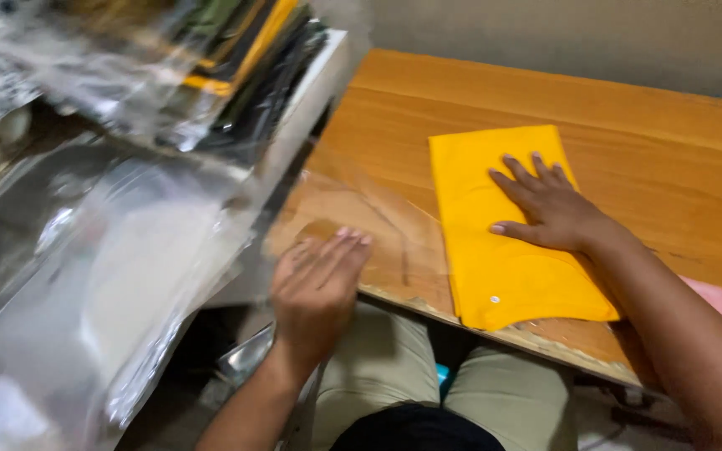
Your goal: The person folds a yellow t-shirt on a wooden table, aligning edges and smoothing the fabric. They then place the folded shirt into a clear plastic bag and seal it. The shirt remains on the table after packaging.
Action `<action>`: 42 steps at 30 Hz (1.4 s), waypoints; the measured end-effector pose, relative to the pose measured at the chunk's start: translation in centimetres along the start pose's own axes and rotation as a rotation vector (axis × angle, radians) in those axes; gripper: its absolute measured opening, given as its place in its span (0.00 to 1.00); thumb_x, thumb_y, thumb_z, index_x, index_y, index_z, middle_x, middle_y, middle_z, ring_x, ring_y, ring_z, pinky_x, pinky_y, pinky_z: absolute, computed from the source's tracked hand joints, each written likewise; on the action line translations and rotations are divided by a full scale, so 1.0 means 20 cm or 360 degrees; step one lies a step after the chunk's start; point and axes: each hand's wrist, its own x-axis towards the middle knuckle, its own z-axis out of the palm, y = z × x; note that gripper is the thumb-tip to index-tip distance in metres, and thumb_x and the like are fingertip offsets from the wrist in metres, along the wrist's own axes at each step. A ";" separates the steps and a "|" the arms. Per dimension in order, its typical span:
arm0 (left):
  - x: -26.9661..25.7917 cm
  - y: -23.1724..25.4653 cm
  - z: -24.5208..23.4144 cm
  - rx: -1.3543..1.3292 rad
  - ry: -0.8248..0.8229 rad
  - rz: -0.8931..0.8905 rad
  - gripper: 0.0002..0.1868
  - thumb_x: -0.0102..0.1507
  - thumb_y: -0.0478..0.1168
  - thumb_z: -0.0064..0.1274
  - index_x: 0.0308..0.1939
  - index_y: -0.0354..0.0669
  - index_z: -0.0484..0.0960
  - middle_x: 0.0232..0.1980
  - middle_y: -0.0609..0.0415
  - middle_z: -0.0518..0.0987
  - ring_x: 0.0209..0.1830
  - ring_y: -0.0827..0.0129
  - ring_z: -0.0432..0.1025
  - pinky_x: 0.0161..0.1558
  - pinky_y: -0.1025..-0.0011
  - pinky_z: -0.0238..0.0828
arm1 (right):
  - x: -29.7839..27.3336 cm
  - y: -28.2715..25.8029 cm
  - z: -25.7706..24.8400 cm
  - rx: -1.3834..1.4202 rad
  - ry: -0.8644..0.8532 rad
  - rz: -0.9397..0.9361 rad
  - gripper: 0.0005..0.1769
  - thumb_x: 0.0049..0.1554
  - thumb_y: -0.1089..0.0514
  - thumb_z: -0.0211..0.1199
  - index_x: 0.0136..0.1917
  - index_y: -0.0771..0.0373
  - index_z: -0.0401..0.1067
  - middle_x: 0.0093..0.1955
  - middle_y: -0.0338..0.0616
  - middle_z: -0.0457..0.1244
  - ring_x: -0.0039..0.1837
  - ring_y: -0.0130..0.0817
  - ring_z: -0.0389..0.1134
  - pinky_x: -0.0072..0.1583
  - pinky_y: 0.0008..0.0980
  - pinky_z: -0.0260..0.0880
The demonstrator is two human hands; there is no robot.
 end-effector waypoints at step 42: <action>0.47 0.34 1.15 -0.1838 -0.0488 0.0276 0.10 0.58 0.26 0.62 0.31 0.46 0.80 0.43 0.56 0.88 0.58 0.56 0.79 0.59 0.56 0.75 | -0.22 0.18 0.04 0.3054 0.1079 -0.0022 0.30 0.61 0.63 0.60 0.72 0.60 0.50 0.58 0.62 0.70 0.51 0.52 0.76 0.49 0.47 0.80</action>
